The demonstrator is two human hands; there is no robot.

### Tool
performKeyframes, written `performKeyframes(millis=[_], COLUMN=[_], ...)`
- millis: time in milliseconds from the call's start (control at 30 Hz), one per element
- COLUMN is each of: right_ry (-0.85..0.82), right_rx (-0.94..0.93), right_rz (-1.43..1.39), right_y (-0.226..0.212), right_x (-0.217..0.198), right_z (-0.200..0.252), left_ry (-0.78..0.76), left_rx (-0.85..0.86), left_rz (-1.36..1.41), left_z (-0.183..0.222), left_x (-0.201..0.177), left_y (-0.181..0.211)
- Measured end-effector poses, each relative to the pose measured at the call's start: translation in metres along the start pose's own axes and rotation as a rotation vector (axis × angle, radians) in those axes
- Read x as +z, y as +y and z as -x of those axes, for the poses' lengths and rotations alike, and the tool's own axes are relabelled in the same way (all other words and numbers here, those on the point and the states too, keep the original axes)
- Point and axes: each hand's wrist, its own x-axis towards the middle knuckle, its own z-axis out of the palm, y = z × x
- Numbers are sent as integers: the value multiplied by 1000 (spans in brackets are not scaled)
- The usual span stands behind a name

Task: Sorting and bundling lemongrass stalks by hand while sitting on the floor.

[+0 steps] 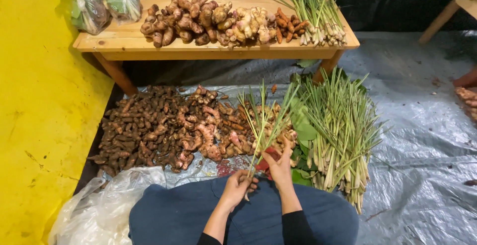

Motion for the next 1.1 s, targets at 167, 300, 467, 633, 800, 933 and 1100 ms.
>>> performKeyframes(millis=[167, 300, 467, 633, 800, 933, 1100], right_ry=[72, -50, -6, -3, 16, 84, 180], right_rx=[211, 387, 279, 247, 299, 338, 236], right_rz=[-401, -580, -269, -65, -180, -197, -223], right_y=[25, 30, 50, 44, 40, 41, 31], right_x=[5, 12, 17, 21, 19, 16, 13], right_z=[14, 42, 57, 58, 51, 40, 32], left_ry=[97, 202, 235, 247, 199, 186, 112], left_rx=[61, 55, 245, 331, 369, 397, 192], left_rz=[167, 155, 12, -176, -252, -265, -93], left_z=[-5, -3, -16, -1, 9, 6, 15], left_x=[-6, -7, -18, -9, -5, -2, 13], left_y=[-14, -8, -35, -24, -9, -10, -4])
